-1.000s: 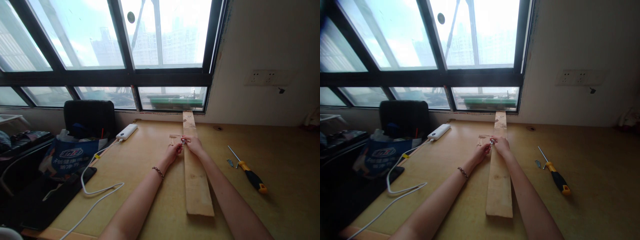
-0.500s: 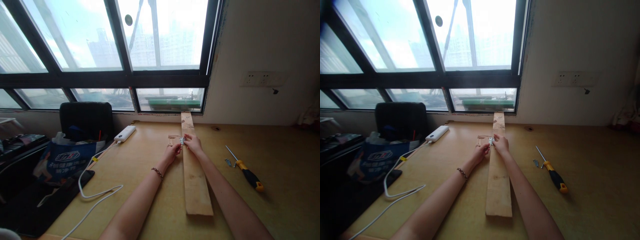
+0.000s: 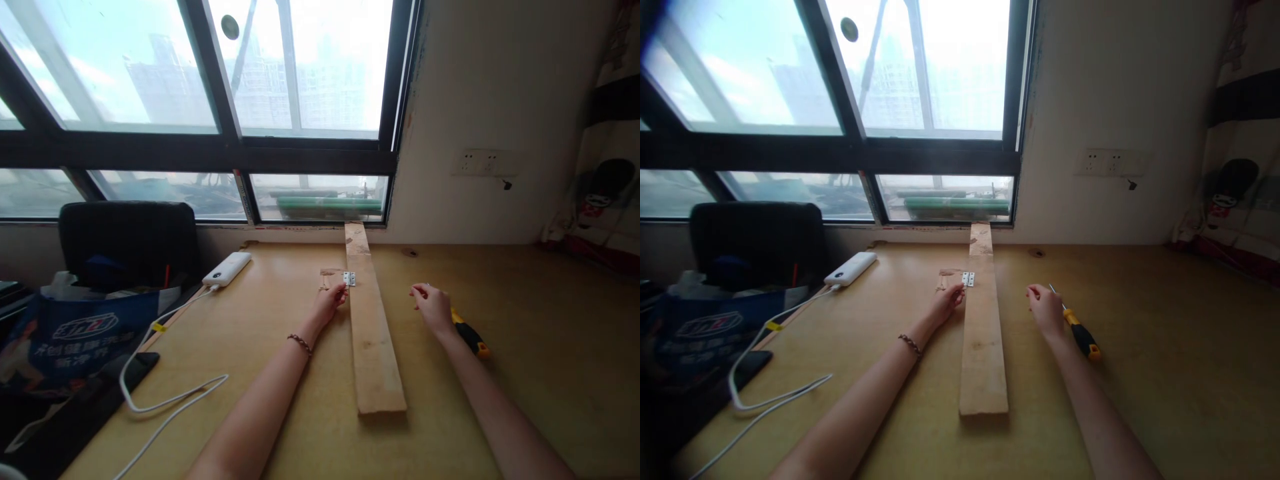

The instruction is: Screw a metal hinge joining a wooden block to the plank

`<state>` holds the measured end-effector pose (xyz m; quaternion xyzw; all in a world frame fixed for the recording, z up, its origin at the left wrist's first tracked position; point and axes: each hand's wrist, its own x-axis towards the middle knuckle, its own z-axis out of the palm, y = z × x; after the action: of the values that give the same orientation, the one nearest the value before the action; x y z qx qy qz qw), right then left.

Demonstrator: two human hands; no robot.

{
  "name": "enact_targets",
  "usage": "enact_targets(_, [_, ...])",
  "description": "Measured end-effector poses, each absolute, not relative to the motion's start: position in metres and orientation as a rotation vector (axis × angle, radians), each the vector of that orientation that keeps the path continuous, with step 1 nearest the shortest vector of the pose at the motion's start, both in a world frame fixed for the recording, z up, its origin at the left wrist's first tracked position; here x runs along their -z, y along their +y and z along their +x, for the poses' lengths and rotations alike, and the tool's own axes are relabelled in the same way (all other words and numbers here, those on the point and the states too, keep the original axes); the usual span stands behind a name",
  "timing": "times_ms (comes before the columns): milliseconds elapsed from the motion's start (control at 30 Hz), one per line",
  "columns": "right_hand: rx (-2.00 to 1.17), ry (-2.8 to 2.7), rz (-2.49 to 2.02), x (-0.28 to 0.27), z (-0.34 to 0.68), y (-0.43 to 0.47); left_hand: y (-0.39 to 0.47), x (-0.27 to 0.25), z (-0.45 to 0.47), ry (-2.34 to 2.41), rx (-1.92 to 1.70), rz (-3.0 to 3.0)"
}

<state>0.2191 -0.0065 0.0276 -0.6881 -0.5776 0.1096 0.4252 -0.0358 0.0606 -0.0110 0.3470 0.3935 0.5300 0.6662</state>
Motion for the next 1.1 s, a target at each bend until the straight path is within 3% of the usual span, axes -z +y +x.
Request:
enact_targets(167, [-0.102, -1.417, -2.091, -0.027, 0.265, -0.010, 0.061, 0.014, -0.036, 0.821, -1.192, 0.767])
enact_targets(367, [-0.173, -1.631, -2.250, -0.024, 0.263, -0.008, 0.063, 0.015, -0.036, 0.828, -1.195, 0.778])
enact_targets(600, [-0.064, -1.408, -2.528, -0.037, 0.271, -0.019, 0.063, 0.015, -0.036, 0.850, -1.183, 0.787])
enact_targets(1100, [-0.108, -1.539, -2.623, -0.028, 0.251, -0.016, 0.063, 0.017, -0.036, 0.822, -1.209, 0.804])
